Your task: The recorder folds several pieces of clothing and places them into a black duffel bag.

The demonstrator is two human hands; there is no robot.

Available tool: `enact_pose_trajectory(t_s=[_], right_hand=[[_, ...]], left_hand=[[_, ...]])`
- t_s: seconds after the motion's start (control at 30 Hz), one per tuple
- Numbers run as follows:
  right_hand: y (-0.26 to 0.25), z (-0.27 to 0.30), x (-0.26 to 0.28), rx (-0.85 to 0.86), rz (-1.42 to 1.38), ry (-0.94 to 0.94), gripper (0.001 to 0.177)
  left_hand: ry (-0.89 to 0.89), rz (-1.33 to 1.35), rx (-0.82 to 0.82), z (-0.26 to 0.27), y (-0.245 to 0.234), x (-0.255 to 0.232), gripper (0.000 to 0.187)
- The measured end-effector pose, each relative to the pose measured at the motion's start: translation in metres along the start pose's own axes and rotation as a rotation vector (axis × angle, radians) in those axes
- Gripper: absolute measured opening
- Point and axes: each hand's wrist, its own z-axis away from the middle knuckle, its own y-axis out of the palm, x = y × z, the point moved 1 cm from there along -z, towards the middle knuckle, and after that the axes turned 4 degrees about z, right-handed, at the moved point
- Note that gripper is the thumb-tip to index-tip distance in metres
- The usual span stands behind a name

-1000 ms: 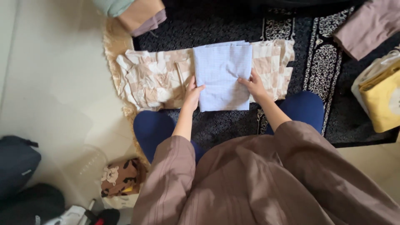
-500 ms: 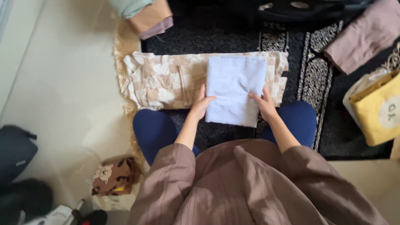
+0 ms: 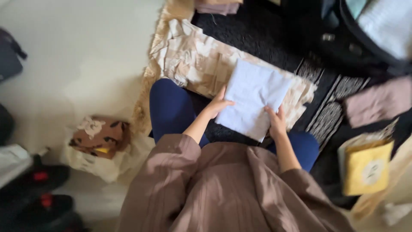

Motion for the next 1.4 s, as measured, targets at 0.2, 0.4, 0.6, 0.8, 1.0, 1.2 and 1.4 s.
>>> enact_pose_trajectory(t_s=[0.2, 0.4, 0.6, 0.8, 1.0, 1.2, 1.4], right_hand=[[0.014, 0.034, 0.02, 0.054, 0.016, -0.029, 0.062], [0.028, 0.078, 0.015, 0.074, -0.034, -0.08, 0.058], [0.026, 0.115, -0.028, 0.071, -0.09, -0.141, 0.055], [0.006, 0.112, -0.047, 0.05, -0.094, -0.177, 0.051], [0.006, 0.114, -0.052, 0.038, -0.161, -0.01, 0.056], [-0.02, 0.067, -0.138, 0.149, 0.091, 0.138, 0.043], [-0.017, 0.046, -0.164, 0.075, 0.275, 0.173, 0.053]], left_hand=[[0.047, 0.014, -0.003, 0.015, -0.002, 0.01, 0.11], [0.187, 0.035, 0.055, 0.072, 0.003, -0.011, 0.094], [0.28, -0.014, 0.017, 0.105, -0.008, 0.016, 0.089], [0.302, -0.039, -0.001, 0.134, 0.0, 0.026, 0.088], [0.375, -0.255, -0.117, 0.107, -0.007, 0.064, 0.071], [-0.029, -0.685, -0.361, 0.095, -0.023, 0.098, 0.056], [-0.105, -0.802, -0.364, 0.092, -0.039, 0.106, 0.049]])
